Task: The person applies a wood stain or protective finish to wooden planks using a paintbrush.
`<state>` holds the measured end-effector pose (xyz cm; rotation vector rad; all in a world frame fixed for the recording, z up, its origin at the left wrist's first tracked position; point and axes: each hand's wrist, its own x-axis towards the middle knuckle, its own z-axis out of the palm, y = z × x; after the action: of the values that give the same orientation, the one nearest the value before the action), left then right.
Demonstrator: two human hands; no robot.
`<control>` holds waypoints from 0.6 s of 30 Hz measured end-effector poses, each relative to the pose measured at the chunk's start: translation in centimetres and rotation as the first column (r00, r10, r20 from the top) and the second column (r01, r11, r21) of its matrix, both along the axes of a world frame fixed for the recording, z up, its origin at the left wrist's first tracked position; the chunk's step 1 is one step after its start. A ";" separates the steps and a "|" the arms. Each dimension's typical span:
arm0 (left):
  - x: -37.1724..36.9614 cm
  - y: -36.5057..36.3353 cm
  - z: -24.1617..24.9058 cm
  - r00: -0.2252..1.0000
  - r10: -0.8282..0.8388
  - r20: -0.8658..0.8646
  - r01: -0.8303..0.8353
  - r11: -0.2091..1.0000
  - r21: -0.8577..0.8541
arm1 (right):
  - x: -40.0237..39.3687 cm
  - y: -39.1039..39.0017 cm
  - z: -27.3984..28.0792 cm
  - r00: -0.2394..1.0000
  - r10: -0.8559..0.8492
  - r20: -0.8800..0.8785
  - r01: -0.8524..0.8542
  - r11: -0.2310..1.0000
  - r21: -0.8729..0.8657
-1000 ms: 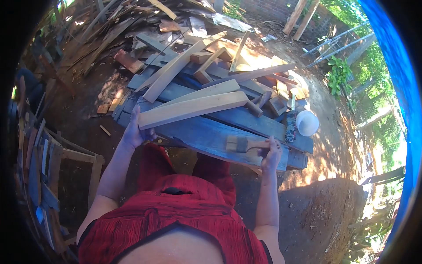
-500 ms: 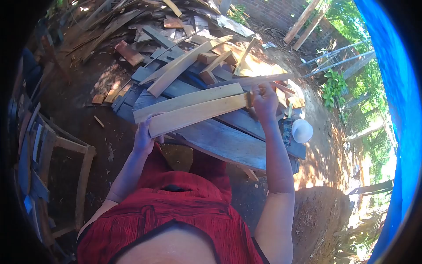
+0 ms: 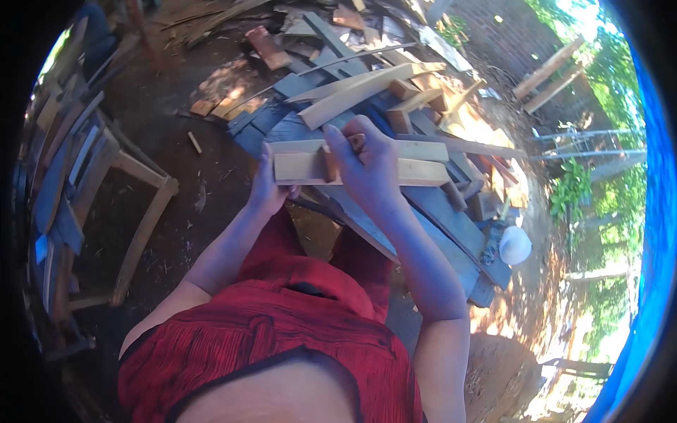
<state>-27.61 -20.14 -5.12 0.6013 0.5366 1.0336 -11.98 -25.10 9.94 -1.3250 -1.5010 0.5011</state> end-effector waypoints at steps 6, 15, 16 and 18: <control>0.1 -0.2 -0.3 1.000 0.003 -0.003 -0.003 0.999 0.033 | -4.7 1.6 1.8 0.977 0.109 -0.185 -0.119 0.992 -0.045; 0.3 0.0 -0.1 1.000 0.017 0.017 -0.017 1.000 0.020 | 4.1 3.1 -2.5 0.794 -0.022 -0.607 -0.104 0.980 -0.172; 0.3 0.0 0.1 1.000 0.008 0.023 -0.008 1.000 0.009 | 6.4 3.1 -3.1 0.811 -0.102 -0.577 -0.017 0.980 -0.197; 0.3 0.2 -0.2 0.996 -0.065 0.064 0.061 0.996 0.072 | 10.6 2.5 -3.5 0.804 -0.219 -0.552 0.109 0.968 -0.226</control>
<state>-27.33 -19.93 -5.33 0.6393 0.4222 1.0119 -1.37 -22.60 6.41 -1.2769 -0.8415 0.8565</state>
